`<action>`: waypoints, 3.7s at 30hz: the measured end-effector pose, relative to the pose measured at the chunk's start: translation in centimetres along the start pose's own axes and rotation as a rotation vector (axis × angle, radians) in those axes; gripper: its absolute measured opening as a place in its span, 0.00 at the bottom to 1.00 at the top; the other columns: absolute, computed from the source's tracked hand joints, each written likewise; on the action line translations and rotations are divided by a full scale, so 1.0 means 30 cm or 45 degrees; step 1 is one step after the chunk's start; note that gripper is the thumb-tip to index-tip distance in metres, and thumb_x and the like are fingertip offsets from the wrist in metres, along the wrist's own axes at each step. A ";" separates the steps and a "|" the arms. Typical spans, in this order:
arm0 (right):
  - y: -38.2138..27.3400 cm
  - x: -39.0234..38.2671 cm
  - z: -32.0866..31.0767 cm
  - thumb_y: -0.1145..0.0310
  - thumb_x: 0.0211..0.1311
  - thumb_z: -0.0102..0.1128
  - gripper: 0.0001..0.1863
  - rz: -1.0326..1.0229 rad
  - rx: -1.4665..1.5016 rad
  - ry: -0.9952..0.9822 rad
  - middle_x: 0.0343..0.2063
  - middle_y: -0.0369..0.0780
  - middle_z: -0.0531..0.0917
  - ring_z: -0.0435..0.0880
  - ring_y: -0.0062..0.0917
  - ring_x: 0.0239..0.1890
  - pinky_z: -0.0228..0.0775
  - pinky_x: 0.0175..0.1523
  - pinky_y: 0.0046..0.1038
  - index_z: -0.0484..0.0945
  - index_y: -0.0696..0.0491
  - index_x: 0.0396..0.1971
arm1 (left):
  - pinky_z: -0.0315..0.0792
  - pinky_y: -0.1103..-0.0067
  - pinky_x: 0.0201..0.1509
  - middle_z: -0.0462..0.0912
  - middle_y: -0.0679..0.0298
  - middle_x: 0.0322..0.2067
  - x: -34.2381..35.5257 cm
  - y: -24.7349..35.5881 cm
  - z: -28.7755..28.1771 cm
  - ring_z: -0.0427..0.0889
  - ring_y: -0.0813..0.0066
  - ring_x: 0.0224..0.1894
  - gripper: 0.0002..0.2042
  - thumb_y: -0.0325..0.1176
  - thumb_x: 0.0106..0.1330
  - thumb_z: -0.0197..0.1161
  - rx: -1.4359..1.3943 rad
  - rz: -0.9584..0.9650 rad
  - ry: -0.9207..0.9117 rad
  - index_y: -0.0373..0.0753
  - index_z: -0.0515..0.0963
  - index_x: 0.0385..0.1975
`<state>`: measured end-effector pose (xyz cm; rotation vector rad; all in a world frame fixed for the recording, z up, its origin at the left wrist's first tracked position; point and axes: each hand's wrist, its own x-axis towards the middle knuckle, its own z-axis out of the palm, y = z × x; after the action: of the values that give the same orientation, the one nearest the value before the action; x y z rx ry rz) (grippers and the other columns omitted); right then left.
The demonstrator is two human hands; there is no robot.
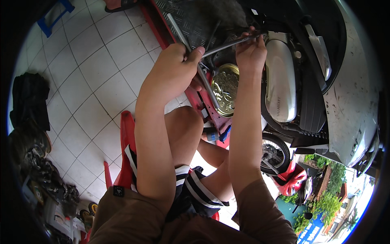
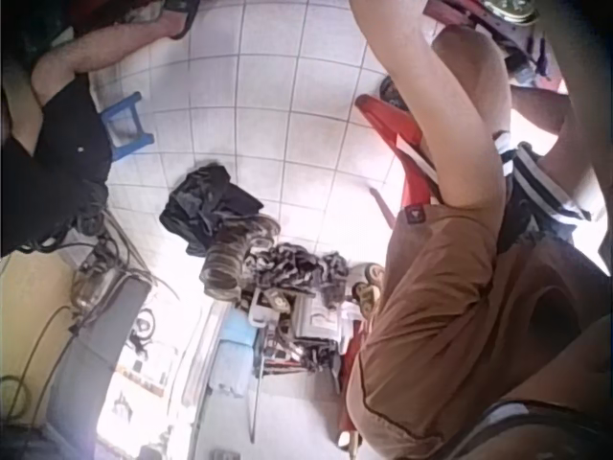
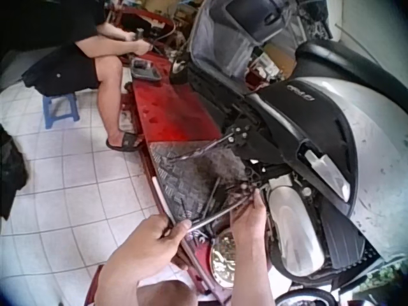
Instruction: The person is sitting on a stool in a workshop, using a T-handle wrench and a screwdriver to work on the engine area of a white scooter. They loosen and tighten bolts on the engine casing, occasionally switching between tools and adjusting their position to reach different parts of the mechanism.
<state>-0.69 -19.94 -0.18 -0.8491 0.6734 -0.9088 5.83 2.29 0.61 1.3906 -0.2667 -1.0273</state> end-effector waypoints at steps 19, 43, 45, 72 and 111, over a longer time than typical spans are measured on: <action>0.093 0.049 -0.135 0.58 0.72 0.40 0.15 0.308 0.501 0.167 0.25 0.29 0.78 0.75 0.17 0.28 0.65 0.29 0.21 0.74 0.49 0.33 | 0.66 0.82 0.25 0.78 0.61 0.17 -0.088 0.073 -0.114 0.76 0.78 0.18 0.14 0.39 0.66 0.56 0.433 -0.127 0.206 0.31 0.73 0.33; 0.377 -0.365 -0.646 0.64 0.72 0.40 0.11 0.452 0.678 0.735 0.28 0.40 0.78 0.76 0.23 0.27 0.72 0.32 0.21 0.66 0.56 0.40 | 0.72 0.73 0.37 0.77 0.54 0.38 -0.087 0.046 -0.013 0.77 0.65 0.33 0.20 0.44 0.63 0.59 1.037 -0.151 -0.166 0.30 0.77 0.42; 0.380 -0.370 -0.647 0.63 0.72 0.41 0.12 0.419 0.657 0.784 0.28 0.40 0.78 0.76 0.23 0.27 0.71 0.32 0.22 0.66 0.57 0.40 | 0.72 0.73 0.35 0.77 0.54 0.37 -0.086 0.037 -0.015 0.77 0.65 0.33 0.19 0.44 0.63 0.59 1.010 -0.153 -0.155 0.31 0.77 0.42; -0.537 -0.984 -0.376 0.64 0.68 0.50 0.09 0.367 0.499 -0.146 0.33 0.37 0.77 0.76 0.24 0.37 0.72 0.40 0.21 0.71 0.55 0.41 | 0.70 0.67 0.32 0.78 0.49 0.25 -0.642 0.150 0.513 0.78 0.50 0.28 0.07 0.31 0.64 0.57 0.818 1.099 -0.979 0.33 0.74 0.35; -0.391 -1.002 -0.575 0.68 0.66 0.43 0.09 0.433 0.397 -0.087 0.20 0.35 0.73 0.75 0.23 0.23 0.73 0.29 0.25 0.69 0.58 0.32 | 0.70 0.63 0.42 0.81 0.52 0.29 -0.766 0.165 0.760 0.80 0.51 0.36 0.12 0.40 0.65 0.56 2.418 0.754 -1.610 0.36 0.74 0.37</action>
<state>-32.86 -3.44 5.45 -0.4665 0.5760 -0.6516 -20.98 2.69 19.40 1.6165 -2.9511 -0.8383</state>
